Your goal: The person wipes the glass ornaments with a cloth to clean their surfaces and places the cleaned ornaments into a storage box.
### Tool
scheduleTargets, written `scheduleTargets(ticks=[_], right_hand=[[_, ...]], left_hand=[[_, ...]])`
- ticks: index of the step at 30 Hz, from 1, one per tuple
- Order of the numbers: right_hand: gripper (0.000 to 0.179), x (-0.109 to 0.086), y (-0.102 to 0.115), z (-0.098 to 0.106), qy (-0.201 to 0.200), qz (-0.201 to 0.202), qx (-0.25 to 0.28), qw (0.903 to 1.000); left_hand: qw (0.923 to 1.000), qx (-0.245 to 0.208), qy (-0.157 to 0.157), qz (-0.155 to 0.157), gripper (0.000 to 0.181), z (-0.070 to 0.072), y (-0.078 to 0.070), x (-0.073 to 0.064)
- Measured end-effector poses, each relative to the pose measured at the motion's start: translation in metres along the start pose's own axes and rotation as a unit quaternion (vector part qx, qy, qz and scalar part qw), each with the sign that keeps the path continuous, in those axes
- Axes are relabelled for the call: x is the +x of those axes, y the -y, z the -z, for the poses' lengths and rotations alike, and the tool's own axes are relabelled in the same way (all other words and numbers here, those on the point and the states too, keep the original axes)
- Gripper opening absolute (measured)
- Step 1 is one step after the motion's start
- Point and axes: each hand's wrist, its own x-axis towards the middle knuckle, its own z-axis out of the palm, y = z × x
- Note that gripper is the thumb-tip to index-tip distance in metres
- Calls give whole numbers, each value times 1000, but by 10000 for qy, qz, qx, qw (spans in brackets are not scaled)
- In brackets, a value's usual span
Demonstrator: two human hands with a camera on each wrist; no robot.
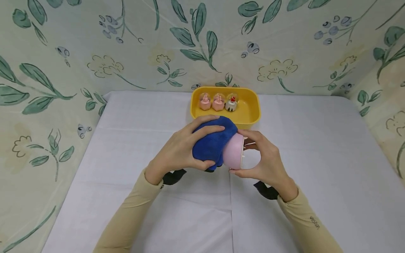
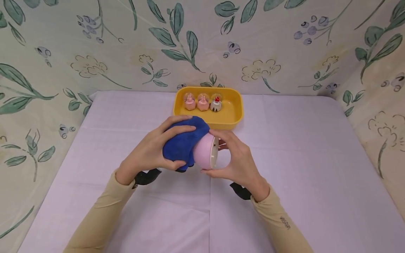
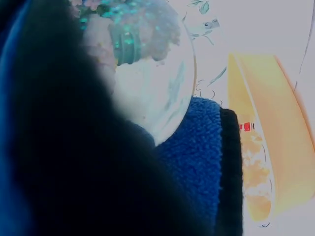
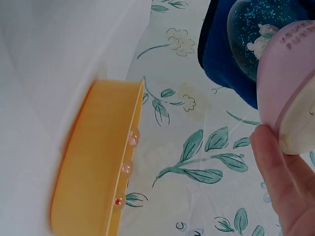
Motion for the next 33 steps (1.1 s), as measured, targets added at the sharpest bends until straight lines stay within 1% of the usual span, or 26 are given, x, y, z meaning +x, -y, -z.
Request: scheduleTargets(ticks=[3,6,8,10,12,13,15,16,18,21,22,23,25,27,30,33], right_hand=[[94,-2,-1,-4,-167,-294,287,9990],[91,-4,0,-6,-255,-762,698,9943],[86,-5,3,-8,-256,-1212,1012,9871],[80,-5,6,-8,-238,-1740,1319,9756],[74,-5,10,-9,-197,-2204,1501,9636],[72,-5,11,-9,-166,-2366,1547,9591],[71,-4,14,-8,-81,-2490,1572,9556],[75,-4,14,-8,9,-2408,1481,9592],[86,-3,14,-7,208,-2070,1244,9702],[101,-2,12,-4,403,-1273,869,9872],[103,-1,11,-4,428,-979,714,9917],[102,-1,10,-3,421,-732,570,9948],[97,1,8,-1,360,-286,227,9987],[94,2,5,1,328,-15,-27,9995],[92,2,1,2,281,149,-248,9992],[91,1,-1,1,183,127,-121,9997]], left_hand=[[10000,30,31,13,77,0,0,0],[10000,70,31,1,77,0,-1,-1],[10000,84,36,-12,77,0,-1,-1],[9999,91,44,-8,77,0,-1,-1],[10000,77,56,12,77,0,-1,-1],[10000,66,57,25,77,0,-1,-1],[9999,79,46,54,76,0,-1,-1],[9999,99,29,57,76,0,0,-1],[9999,123,-10,56,76,1,0,-1],[9999,84,-81,13,76,4,2,-1],[9999,50,-100,-7,77,5,2,-1],[9999,8,-115,-24,77,6,2,-1],[9999,-43,-138,-77,77,7,2,-1],[9998,-46,-150,-142,77,7,1,0],[9996,-97,-140,-216,77,6,0,0],[9995,-154,-107,-243,77,5,1,0]])
